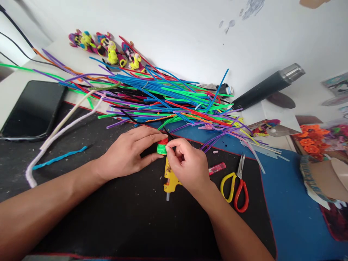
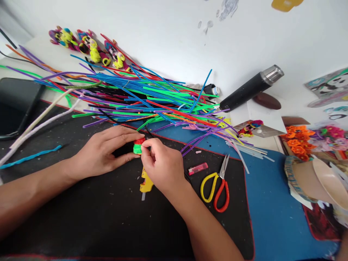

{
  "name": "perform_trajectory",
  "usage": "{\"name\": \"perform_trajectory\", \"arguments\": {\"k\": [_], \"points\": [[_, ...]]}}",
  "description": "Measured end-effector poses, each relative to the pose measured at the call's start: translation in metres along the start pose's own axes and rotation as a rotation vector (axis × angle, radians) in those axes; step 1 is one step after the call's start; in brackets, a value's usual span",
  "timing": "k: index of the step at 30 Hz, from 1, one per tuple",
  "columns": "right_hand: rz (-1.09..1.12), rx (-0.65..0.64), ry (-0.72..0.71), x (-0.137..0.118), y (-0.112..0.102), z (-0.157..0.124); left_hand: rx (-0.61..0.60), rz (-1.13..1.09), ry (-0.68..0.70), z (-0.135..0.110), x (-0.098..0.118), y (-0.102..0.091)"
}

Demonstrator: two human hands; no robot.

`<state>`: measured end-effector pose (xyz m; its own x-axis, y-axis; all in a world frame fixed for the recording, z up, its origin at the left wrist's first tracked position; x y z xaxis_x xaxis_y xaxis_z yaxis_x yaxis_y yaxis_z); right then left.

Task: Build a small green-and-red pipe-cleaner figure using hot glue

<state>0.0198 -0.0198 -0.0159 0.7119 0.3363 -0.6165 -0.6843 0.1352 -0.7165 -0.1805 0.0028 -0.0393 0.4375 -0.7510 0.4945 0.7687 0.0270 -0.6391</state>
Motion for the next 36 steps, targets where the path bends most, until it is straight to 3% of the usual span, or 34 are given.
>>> {"name": "perform_trajectory", "arguments": {"k": [15, 29, 36], "points": [[0.048, 0.009, -0.018, -0.0018, -0.0011, -0.001, -0.011, 0.014, 0.022, 0.0007, 0.0013, -0.0008], [0.198, 0.008, 0.146, -0.0015, -0.0064, -0.0005, 0.014, -0.032, -0.044, 0.0022, 0.0004, -0.0029], [0.207, -0.015, 0.083, -0.0043, -0.0075, -0.0053, -0.001, -0.034, -0.071, 0.0029, -0.0004, -0.0033]]}}
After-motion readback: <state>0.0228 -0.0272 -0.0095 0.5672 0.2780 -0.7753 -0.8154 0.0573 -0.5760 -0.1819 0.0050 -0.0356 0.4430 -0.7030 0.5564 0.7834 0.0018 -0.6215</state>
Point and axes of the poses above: each hand's wrist, its own z-axis towards the middle knuckle, its own y-axis out of the palm, x = y × z, the point moved 4 cm from there along z, towards the middle knuckle, and after that the axes turned 4 degrees about x, right-handed, at the moved point
